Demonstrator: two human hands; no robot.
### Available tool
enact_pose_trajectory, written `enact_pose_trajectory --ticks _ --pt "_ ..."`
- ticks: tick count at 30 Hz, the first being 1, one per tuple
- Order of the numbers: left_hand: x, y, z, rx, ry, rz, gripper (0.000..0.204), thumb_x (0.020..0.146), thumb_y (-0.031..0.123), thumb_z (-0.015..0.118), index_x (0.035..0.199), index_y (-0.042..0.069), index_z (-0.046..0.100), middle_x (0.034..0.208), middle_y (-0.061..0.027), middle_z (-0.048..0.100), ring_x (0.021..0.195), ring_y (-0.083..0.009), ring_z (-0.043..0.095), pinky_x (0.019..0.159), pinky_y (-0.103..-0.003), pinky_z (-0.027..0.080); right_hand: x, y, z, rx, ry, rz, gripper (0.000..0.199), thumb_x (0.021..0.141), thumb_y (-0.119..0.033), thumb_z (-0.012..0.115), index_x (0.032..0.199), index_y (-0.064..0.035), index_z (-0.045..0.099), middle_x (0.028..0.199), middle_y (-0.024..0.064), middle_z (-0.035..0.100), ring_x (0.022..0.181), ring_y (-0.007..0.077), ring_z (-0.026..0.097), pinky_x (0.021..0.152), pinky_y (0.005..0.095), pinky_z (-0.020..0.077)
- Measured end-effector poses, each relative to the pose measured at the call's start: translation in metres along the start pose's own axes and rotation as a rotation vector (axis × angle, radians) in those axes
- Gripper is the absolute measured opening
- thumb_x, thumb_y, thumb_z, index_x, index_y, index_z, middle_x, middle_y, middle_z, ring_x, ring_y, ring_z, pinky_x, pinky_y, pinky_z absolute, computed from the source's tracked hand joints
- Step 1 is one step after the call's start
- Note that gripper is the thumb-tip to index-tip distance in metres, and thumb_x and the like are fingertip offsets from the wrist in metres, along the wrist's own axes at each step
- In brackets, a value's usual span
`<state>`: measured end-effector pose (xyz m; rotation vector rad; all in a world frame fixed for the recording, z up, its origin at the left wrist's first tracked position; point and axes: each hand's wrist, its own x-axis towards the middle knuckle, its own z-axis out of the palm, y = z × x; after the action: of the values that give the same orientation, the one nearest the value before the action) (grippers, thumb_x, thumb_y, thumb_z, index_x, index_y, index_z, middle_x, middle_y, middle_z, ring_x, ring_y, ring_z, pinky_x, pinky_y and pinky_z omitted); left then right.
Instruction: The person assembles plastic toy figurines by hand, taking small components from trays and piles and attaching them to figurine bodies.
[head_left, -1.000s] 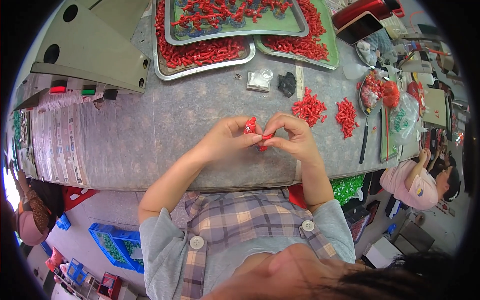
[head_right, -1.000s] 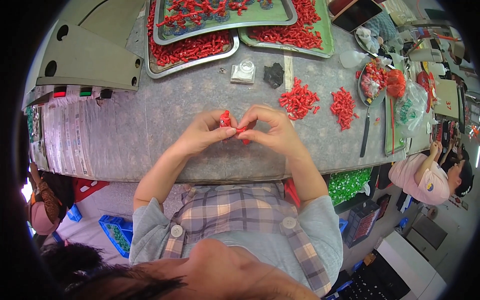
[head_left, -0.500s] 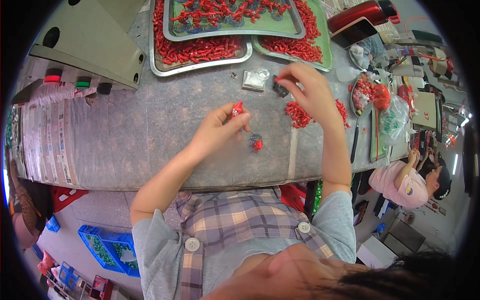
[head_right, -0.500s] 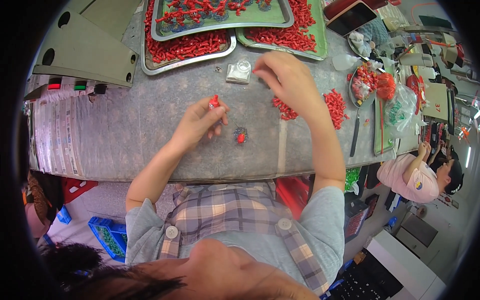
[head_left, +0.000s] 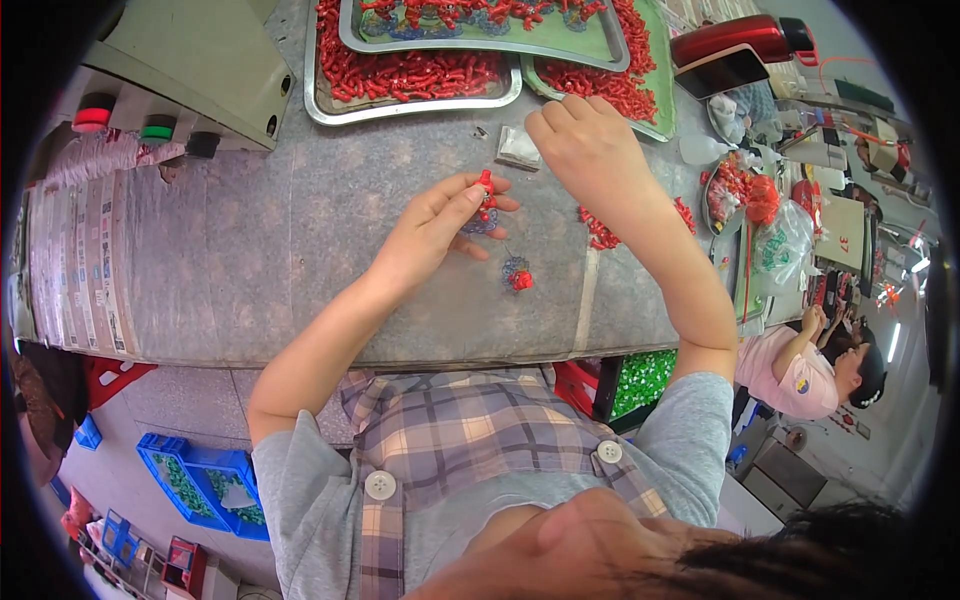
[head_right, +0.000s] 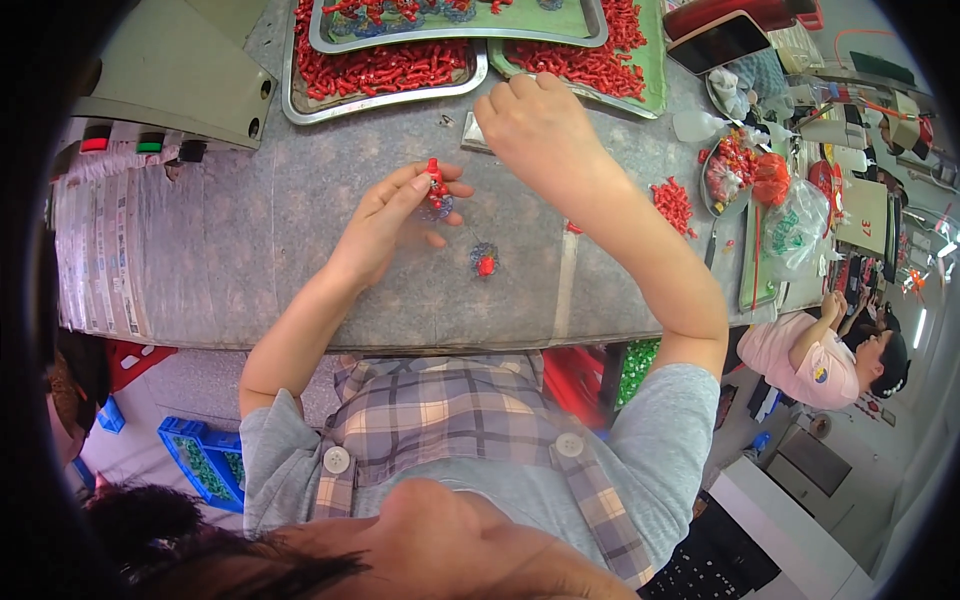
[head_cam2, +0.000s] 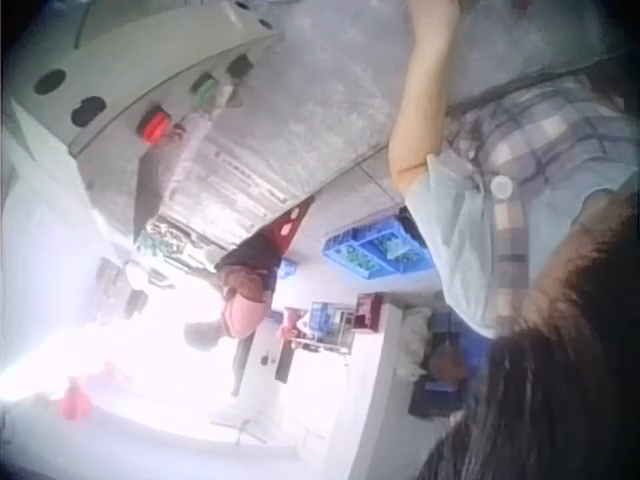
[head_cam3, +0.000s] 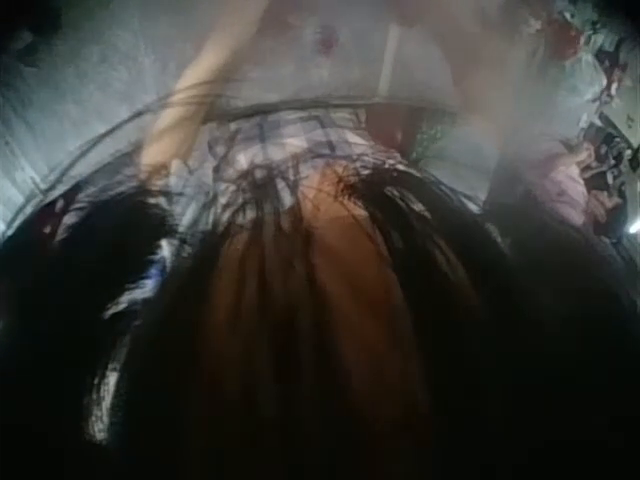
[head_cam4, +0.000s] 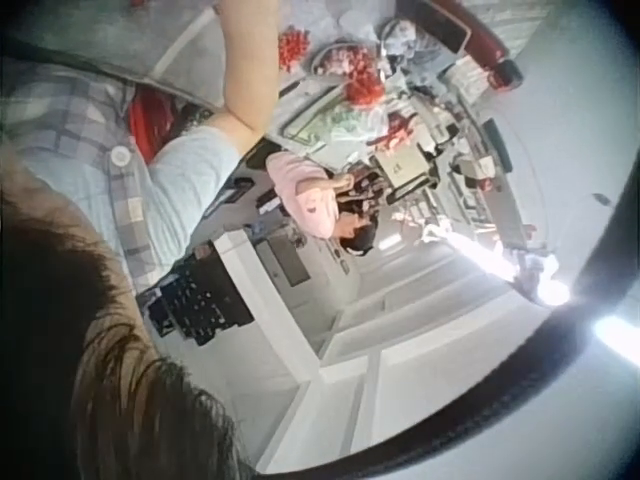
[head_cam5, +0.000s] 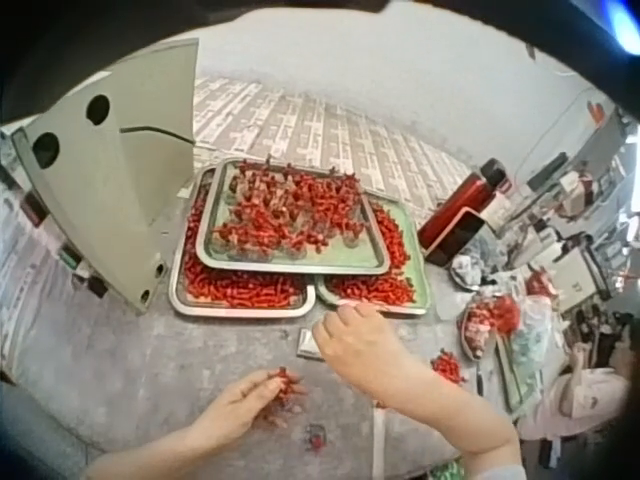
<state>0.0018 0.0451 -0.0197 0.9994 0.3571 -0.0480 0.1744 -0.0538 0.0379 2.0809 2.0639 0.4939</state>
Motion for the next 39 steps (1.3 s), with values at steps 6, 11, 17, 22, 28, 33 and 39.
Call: enact_pose_trajectory --ticks 6,11,17,22,28,33,39 --pt "0.0 -0.002 -0.001 -0.014 0.02 0.019 0.033 0.093 0.029 0.048 0.114 0.005 0.053 0.107 -0.0083 0.061 0.096 -0.0149 0.058 0.076 -0.029 0.048 0.006 0.022 0.002 0.161 -0.133 0.058 0.005 0.07 -0.01 0.059 0.073 -0.0053 0.057 0.074 0.0082 0.062 0.075 0.0238 0.062 0.064 0.038 0.0467" --pt "0.001 -0.001 -0.003 -0.031 -0.022 0.012 0.022 0.09 0.028 0.054 0.099 0.008 0.052 0.104 -0.0088 0.061 0.095 -0.0154 0.058 0.076 -0.031 0.048 -0.003 0.041 0.004 0.711 -0.299 0.285 0.012 0.08 -0.011 0.058 0.086 -0.0013 0.057 0.07 0.0105 0.059 0.064 0.023 0.056 0.058 0.0331 0.0423" --pt "0.0 -0.002 -0.006 -0.117 -0.009 0.002 0.019 0.09 0.027 0.055 0.096 0.011 0.046 0.092 -0.0097 0.062 0.078 -0.0134 0.06 0.062 -0.024 0.048 -0.019 0.034 0.018 0.994 -0.238 0.499 0.01 0.082 -0.009 0.059 0.087 -0.0007 0.057 0.065 0.0027 0.054 0.059 0.0074 0.046 0.055 0.0244 0.038" --pt "0.002 -0.003 -0.007 -0.065 0.014 0.016 0.027 0.092 0.03 0.05 0.106 0.008 0.045 0.087 -0.008 0.06 0.07 -0.0117 0.055 0.058 -0.023 0.046 -0.022 0.028 0.018 1.029 -0.179 0.543 0.009 0.083 -0.009 0.059 0.087 -0.0012 0.057 0.067 0.002 0.054 0.059 0.0061 0.045 0.054 0.0231 0.0376" --pt "0.003 -0.003 -0.002 -0.077 0.064 -0.001 0.033 0.095 0.033 0.039 0.114 0.007 0.043 0.095 -0.0123 0.059 0.078 -0.0144 0.054 0.062 -0.027 0.047 -0.014 0.019 0.011 0.714 0.033 0.349 0.01 0.08 -0.01 0.06 0.086 -0.0033 0.057 0.072 0.008 0.057 0.065 0.0201 0.054 0.06 0.0304 0.0423" --pt "0.002 -0.003 -0.003 -0.098 0.043 0.003 0.03 0.096 0.033 0.038 0.113 0.008 0.042 0.102 -0.0154 0.059 0.081 -0.0167 0.055 0.065 -0.029 0.048 -0.013 0.018 0.005 0.664 0.014 0.34 0.011 0.079 -0.015 0.059 0.083 -0.0046 0.057 0.076 0.0112 0.059 0.078 0.0302 0.058 0.067 0.04 0.0445" --pt "0.001 -0.002 -0.002 -0.145 -0.055 0.057 0.028 0.095 0.035 0.04 0.108 0.01 0.043 0.105 -0.0156 0.059 0.088 -0.0186 0.057 0.069 -0.03 0.049 -0.019 0.013 0.001 0.693 0.093 0.351 0.011 0.079 -0.013 0.061 0.085 -0.0042 0.058 0.075 0.01 0.059 0.073 0.0265 0.059 0.064 0.0352 0.0451"
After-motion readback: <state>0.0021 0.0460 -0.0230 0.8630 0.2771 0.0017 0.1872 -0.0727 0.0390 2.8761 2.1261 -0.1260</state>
